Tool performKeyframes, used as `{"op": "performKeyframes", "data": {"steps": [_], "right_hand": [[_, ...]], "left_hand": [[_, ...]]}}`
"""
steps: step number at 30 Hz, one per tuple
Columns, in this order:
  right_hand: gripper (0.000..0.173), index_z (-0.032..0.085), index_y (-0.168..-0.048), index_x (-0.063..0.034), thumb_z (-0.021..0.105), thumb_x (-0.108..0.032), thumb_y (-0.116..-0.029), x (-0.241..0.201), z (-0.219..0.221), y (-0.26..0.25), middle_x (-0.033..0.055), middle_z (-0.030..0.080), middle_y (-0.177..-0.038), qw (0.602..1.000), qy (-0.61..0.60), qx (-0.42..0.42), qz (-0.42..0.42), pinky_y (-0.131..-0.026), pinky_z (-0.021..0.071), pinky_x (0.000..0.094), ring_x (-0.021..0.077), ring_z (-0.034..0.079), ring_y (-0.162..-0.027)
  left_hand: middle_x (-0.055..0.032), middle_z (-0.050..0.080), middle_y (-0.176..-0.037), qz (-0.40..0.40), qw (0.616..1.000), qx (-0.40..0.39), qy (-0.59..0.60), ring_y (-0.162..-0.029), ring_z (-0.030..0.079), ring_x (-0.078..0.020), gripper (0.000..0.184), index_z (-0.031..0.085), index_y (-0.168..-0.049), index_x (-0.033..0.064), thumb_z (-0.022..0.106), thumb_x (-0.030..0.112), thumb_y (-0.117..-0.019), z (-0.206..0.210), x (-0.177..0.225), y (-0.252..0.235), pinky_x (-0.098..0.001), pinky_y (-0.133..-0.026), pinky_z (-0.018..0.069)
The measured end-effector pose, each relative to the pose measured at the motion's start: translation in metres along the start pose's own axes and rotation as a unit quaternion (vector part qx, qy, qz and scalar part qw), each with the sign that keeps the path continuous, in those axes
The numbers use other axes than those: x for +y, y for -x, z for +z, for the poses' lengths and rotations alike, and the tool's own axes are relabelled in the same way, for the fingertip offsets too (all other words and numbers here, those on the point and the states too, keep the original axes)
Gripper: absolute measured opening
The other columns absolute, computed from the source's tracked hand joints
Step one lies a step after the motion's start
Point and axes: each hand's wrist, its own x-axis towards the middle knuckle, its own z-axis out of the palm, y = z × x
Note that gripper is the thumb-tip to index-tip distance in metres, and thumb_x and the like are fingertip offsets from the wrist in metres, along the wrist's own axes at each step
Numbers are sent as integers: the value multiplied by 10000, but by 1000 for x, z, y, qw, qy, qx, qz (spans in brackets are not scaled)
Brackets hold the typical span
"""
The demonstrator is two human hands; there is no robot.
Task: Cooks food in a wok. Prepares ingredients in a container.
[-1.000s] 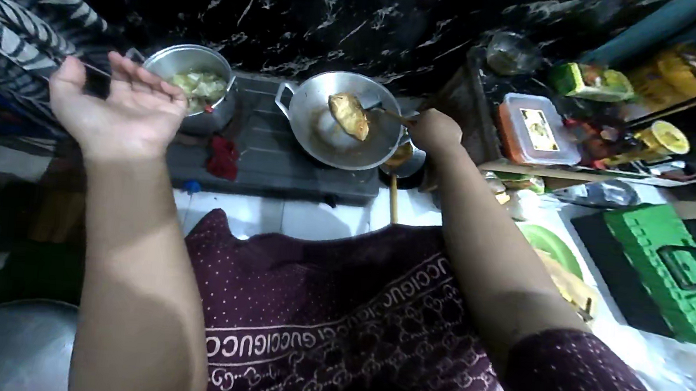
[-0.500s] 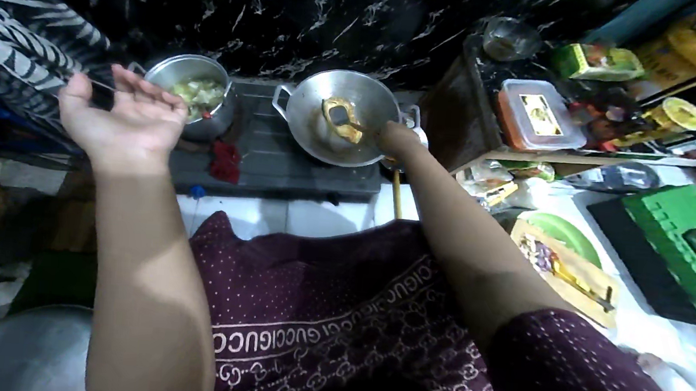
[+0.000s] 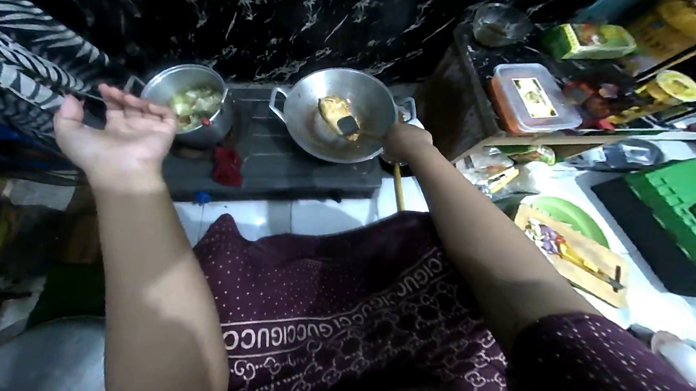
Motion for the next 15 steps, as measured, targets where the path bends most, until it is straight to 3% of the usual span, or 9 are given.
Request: {"op": "performKeyframes", "data": {"steps": [4, 8, 11, 15], "right_hand": [[358, 663, -1190, 39, 546, -272, -1058, -9, -13, 18, 285, 659, -1255, 999, -27, 19, 20, -905, 490, 699, 473, 629, -1200], [287, 684, -1138, 34, 544, -195, -1037, -15, 4, 4, 276, 680, -1214, 997, -56, 48, 14, -869, 509, 684, 466, 652, -1161], [339, 666, -1230, 13, 508, -238, -1066, -8, 29, -19, 270, 660, -1284, 998, -57, 13, 9, -922, 493, 697, 465, 628, -1217], [354, 618, -1366, -46, 506, -190, -1064, 8, 63, -33, 249, 635, -1356, 997, -72, -31, 19, -971, 479, 696, 453, 604, -1268]], "left_hand": [[17, 553, -737, 1, 1000, 10, -7, -667, 591, -110, 471, 514, -957, 192, 194, 527, -1038, 3, -6, 2, -334, -741, 541], [23, 543, -748, -14, 1000, -1, -23, -684, 589, -108, 480, 509, -964, 195, 179, 534, -1046, 9, -20, 10, -339, -759, 539], [21, 532, -730, -33, 999, -8, -29, -675, 588, -111, 486, 516, -971, 192, 183, 539, -1041, 15, -26, 16, -340, -752, 541], [8, 549, -725, -40, 998, -17, -38, -666, 600, -123, 495, 516, -982, 186, 173, 538, -1042, 12, -24, 15, -344, -725, 548]]}}
